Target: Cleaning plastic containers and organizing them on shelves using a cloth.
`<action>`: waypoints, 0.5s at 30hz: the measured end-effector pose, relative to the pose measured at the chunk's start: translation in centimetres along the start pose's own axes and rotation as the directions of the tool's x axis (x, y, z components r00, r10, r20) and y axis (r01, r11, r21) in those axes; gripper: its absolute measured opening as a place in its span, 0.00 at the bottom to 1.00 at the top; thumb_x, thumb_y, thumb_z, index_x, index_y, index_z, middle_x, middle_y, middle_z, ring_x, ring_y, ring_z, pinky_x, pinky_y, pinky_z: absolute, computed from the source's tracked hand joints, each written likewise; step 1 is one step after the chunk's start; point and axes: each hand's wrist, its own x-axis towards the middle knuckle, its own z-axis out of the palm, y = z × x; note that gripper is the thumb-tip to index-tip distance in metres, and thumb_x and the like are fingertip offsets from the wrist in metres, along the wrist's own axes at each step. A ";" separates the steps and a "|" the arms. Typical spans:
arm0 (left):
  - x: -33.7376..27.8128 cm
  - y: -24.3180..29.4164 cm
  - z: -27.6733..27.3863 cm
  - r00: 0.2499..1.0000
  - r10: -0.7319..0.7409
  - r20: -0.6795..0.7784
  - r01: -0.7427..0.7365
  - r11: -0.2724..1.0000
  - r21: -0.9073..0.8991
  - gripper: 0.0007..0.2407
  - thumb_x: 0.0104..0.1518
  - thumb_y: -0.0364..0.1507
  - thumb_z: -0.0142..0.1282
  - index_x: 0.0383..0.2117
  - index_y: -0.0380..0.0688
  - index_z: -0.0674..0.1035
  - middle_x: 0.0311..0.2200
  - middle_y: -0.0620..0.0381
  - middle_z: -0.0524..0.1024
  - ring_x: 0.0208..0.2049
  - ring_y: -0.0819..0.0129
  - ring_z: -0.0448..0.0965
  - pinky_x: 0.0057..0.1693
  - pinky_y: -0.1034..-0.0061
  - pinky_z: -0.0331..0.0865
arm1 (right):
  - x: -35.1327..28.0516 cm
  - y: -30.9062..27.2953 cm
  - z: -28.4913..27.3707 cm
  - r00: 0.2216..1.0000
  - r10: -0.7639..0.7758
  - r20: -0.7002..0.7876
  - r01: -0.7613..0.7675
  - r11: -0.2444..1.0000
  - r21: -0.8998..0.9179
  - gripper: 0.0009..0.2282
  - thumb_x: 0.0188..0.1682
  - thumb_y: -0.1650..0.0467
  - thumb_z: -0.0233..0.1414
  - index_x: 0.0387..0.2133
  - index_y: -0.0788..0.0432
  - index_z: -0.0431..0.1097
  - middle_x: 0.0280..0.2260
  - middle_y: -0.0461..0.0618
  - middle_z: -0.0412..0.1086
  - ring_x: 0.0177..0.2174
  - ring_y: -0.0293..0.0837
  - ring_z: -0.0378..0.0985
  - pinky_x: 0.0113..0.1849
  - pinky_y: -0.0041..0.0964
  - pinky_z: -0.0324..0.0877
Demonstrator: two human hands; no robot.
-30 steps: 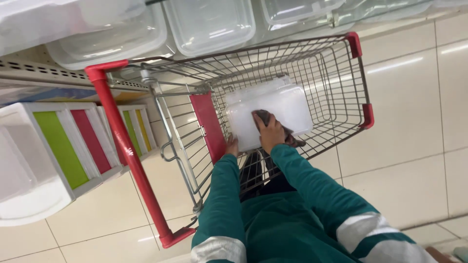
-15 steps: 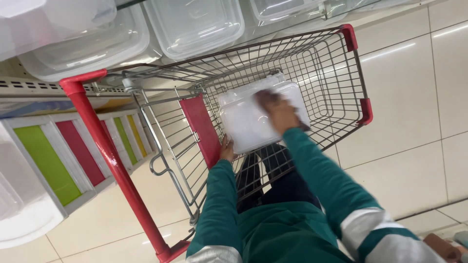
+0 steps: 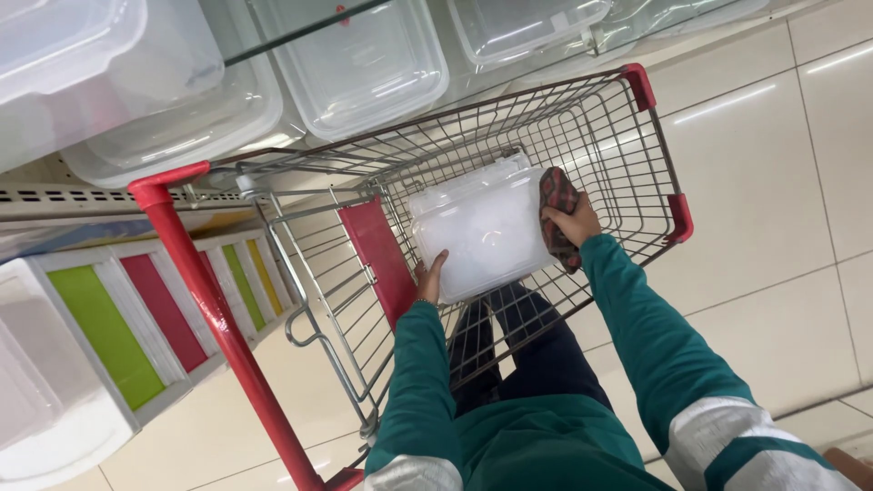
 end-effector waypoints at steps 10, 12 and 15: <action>-15.5 17.9 0.8 0.937 0.350 0.001 -0.334 0.895 0.295 0.46 0.33 0.45 0.74 0.60 0.32 0.65 0.52 0.38 0.74 0.52 0.50 0.79 0.58 0.66 0.74 | -1.0 2.6 0.9 0.998 0.054 -0.037 -0.042 0.960 0.277 0.37 0.32 0.59 0.63 0.55 0.68 0.65 0.45 0.62 0.74 0.42 0.54 0.80 0.43 0.43 0.75; -19.2 20.7 0.8 0.764 0.643 -0.051 -0.514 0.655 0.554 0.39 0.32 0.46 0.76 0.51 0.37 0.71 0.49 0.45 0.72 0.49 0.51 0.78 0.55 0.61 0.74 | 0.7 4.8 2.9 0.997 0.083 0.006 -0.078 0.917 0.391 0.38 0.34 0.58 0.65 0.54 0.73 0.64 0.47 0.64 0.75 0.44 0.55 0.79 0.46 0.42 0.74; -22.6 23.3 0.1 0.559 0.829 0.021 -0.633 0.410 0.657 0.38 0.31 0.46 0.78 0.48 0.38 0.71 0.45 0.46 0.70 0.45 0.50 0.78 0.49 0.58 0.74 | 2.5 4.6 5.2 0.973 0.186 0.139 -0.220 0.933 0.287 0.44 0.37 0.55 0.65 0.58 0.78 0.55 0.51 0.71 0.69 0.47 0.60 0.78 0.46 0.46 0.76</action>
